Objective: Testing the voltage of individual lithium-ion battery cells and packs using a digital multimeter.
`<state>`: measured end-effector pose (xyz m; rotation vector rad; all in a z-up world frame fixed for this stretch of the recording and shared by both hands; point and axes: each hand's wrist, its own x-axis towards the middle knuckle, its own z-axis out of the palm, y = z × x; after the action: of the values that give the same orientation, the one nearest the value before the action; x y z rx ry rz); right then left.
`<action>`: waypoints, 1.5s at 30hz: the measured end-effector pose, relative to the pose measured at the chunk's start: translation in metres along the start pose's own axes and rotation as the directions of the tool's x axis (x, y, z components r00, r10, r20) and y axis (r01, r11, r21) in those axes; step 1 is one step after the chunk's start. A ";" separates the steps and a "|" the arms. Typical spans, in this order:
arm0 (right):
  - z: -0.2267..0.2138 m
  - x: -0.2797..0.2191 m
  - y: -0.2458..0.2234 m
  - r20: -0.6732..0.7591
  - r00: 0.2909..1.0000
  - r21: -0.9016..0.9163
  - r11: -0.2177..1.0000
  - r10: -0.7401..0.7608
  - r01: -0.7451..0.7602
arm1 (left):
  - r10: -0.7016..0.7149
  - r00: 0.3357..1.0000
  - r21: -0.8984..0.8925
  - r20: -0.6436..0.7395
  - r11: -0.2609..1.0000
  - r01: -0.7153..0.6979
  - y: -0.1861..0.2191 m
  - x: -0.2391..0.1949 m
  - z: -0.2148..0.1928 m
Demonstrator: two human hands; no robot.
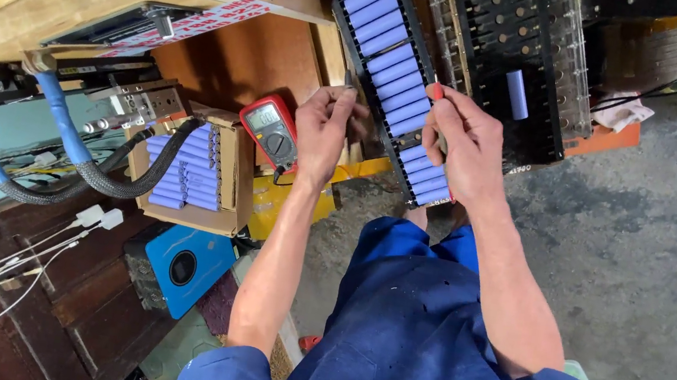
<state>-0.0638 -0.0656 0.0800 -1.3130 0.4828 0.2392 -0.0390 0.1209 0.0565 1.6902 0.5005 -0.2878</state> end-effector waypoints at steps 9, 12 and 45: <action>0.036 -0.011 0.045 0.070 0.981 0.103 0.979 -0.182 0.174 | -0.071 0.994 -0.379 0.088 0.920 0.099 -0.035 -0.040 0.036; 0.040 -0.005 0.050 -0.058 0.990 0.168 0.976 -0.130 0.138 | -0.058 0.993 -0.332 0.104 0.939 0.090 -0.036 -0.047 0.031; -0.008 0.110 0.034 0.345 0.713 -0.933 -0.143 -0.610 0.329 | 0.285 0.958 0.676 -0.027 0.712 -0.192 -0.001 0.048 -0.009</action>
<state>0.0162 -0.0759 -0.0023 -2.8981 -0.2007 -0.3591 0.0013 0.1380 0.0355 2.4747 0.2684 -0.1707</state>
